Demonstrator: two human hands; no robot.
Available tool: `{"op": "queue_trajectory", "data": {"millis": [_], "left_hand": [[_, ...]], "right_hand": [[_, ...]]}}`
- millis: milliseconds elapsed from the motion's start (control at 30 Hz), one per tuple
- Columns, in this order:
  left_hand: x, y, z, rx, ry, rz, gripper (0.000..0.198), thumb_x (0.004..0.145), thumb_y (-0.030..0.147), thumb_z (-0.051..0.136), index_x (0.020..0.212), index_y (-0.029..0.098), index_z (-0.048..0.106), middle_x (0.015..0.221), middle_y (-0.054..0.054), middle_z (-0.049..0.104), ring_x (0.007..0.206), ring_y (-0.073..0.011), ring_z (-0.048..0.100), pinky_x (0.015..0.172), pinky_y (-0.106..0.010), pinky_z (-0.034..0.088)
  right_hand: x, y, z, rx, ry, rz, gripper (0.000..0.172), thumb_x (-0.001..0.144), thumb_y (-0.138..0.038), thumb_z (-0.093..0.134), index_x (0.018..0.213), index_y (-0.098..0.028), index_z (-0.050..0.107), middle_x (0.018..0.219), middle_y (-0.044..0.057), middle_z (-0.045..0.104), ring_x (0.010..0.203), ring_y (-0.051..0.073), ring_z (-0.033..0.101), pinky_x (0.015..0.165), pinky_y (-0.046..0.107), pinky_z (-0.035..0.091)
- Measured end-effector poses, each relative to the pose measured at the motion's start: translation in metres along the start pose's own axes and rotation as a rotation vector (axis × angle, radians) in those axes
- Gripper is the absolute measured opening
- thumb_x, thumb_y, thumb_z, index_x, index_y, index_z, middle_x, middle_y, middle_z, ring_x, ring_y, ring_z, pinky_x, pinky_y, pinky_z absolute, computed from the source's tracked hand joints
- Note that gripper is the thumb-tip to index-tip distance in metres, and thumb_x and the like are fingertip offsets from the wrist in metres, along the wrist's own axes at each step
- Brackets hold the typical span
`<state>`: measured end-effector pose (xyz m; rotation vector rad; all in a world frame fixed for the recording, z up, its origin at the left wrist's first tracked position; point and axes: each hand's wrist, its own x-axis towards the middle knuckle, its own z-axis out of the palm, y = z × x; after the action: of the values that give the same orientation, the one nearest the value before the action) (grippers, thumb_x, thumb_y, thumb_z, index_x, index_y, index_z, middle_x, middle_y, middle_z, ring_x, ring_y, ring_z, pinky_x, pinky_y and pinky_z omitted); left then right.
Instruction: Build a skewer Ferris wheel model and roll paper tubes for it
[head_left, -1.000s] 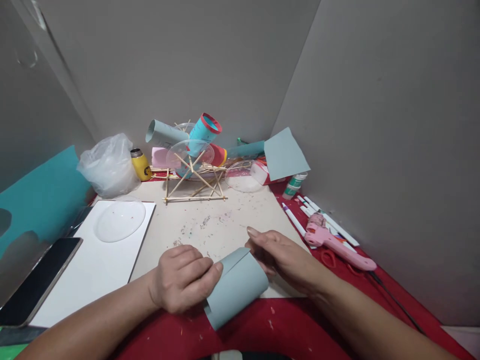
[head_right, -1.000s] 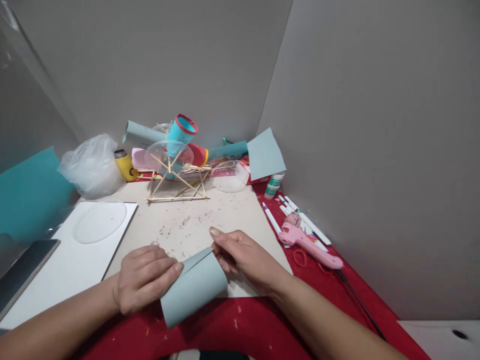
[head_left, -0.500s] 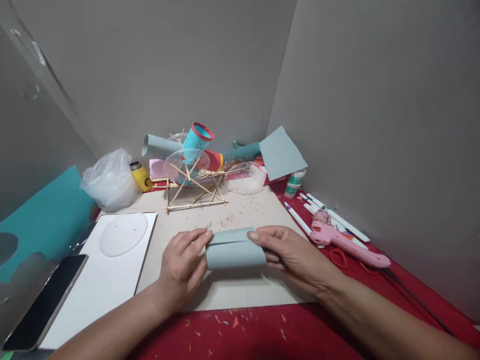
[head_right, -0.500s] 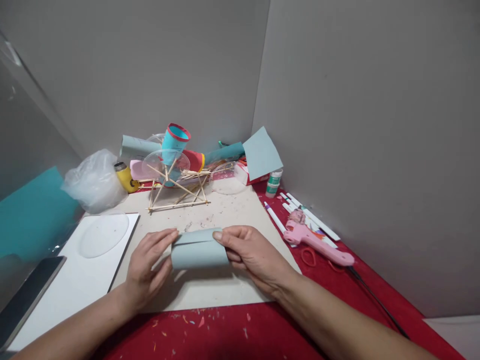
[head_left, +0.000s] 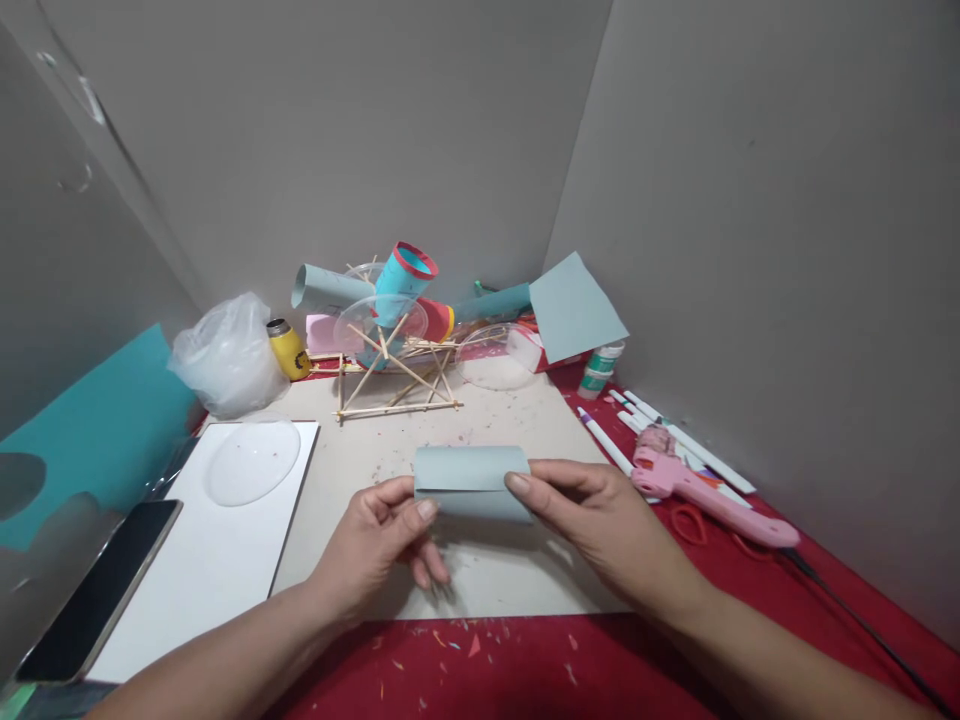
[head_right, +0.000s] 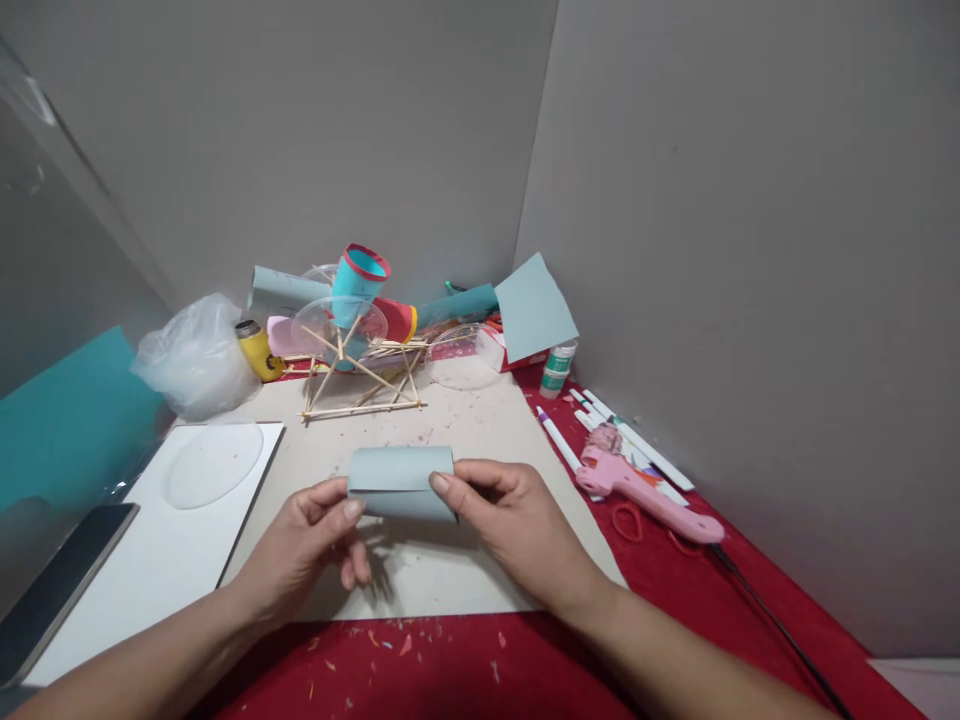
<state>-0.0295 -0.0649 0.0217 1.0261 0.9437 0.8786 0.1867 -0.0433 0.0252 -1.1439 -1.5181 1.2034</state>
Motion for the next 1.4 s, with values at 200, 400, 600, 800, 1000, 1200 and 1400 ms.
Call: {"op": "queue_trajectory", "data": {"millis": [200, 400, 600, 800, 1000, 1200, 1400], "left_hand": [[0.001, -0.005, -0.001, -0.079, 0.046, 0.01, 0.041, 0.082, 0.045, 0.071, 0.1, 0.009, 0.069, 0.066, -0.007, 0.07, 0.058, -0.0116, 0.066, 0.049, -0.015, 0.048], [0.001, -0.005, -0.001, -0.12, 0.051, 0.034, 0.04, 0.08, 0.044, 0.073, 0.104, 0.011, 0.071, 0.089, -0.011, 0.074, 0.075, -0.015, 0.07, 0.055, -0.017, 0.05], [0.0, -0.004, -0.002, -0.11, 0.034, 0.024, 0.038, 0.08, 0.039, 0.075, 0.107, 0.012, 0.072, 0.096, -0.012, 0.074, 0.08, -0.0169, 0.071, 0.061, -0.02, 0.052], [-0.001, -0.005, -0.001, -0.147, 0.055, 0.007, 0.041, 0.076, 0.04, 0.079, 0.104, 0.011, 0.072, 0.096, -0.013, 0.074, 0.082, -0.0187, 0.072, 0.061, -0.02, 0.053], [0.002, -0.007, -0.002, -0.184, 0.064, 0.008, 0.037, 0.08, 0.043, 0.074, 0.095, 0.009, 0.074, 0.08, -0.011, 0.075, 0.073, -0.0147, 0.072, 0.059, -0.017, 0.053], [0.004, -0.008, -0.004, -0.17, 0.083, 0.027, 0.036, 0.081, 0.042, 0.074, 0.097, 0.01, 0.074, 0.084, -0.011, 0.075, 0.073, -0.0144, 0.071, 0.058, -0.017, 0.053], [0.003, -0.007, -0.003, -0.137, 0.077, 0.007, 0.034, 0.077, 0.039, 0.077, 0.097, 0.011, 0.073, 0.081, -0.009, 0.076, 0.072, -0.0148, 0.071, 0.06, -0.018, 0.053]], "right_hand": [[-0.003, 0.0, 0.007, -0.085, 0.014, -0.09, 0.04, 0.08, -0.053, 0.065, 0.06, -0.018, 0.065, 0.063, 0.002, 0.056, 0.063, 0.016, 0.049, 0.058, 0.025, 0.043], [-0.003, 0.003, 0.007, -0.102, -0.027, -0.052, 0.04, 0.08, -0.054, 0.064, 0.062, -0.018, 0.066, 0.064, 0.002, 0.057, 0.064, 0.016, 0.05, 0.06, 0.025, 0.043], [-0.001, 0.004, 0.005, -0.047, -0.077, 0.029, 0.04, 0.08, -0.055, 0.064, 0.065, -0.018, 0.068, 0.06, 0.0, 0.053, 0.06, 0.014, 0.045, 0.057, 0.025, 0.04], [0.0, 0.005, 0.005, -0.084, -0.061, 0.036, 0.042, 0.077, -0.059, 0.066, 0.063, -0.019, 0.069, 0.052, -0.003, 0.04, 0.051, 0.011, 0.032, 0.047, 0.024, 0.03], [0.0, 0.009, 0.006, -0.095, -0.058, 0.035, 0.04, 0.077, -0.057, 0.068, 0.064, -0.019, 0.066, 0.052, -0.004, 0.036, 0.05, 0.01, 0.028, 0.045, 0.024, 0.025], [0.0, 0.009, 0.006, -0.053, -0.094, 0.074, 0.045, 0.078, -0.06, 0.065, 0.061, -0.018, 0.061, 0.055, -0.004, 0.038, 0.051, 0.01, 0.029, 0.047, 0.024, 0.027], [0.001, 0.015, 0.003, -0.005, -0.111, 0.162, 0.046, 0.074, -0.061, 0.068, 0.06, -0.018, 0.058, 0.05, -0.006, 0.034, 0.05, 0.009, 0.027, 0.046, 0.024, 0.022]]}}
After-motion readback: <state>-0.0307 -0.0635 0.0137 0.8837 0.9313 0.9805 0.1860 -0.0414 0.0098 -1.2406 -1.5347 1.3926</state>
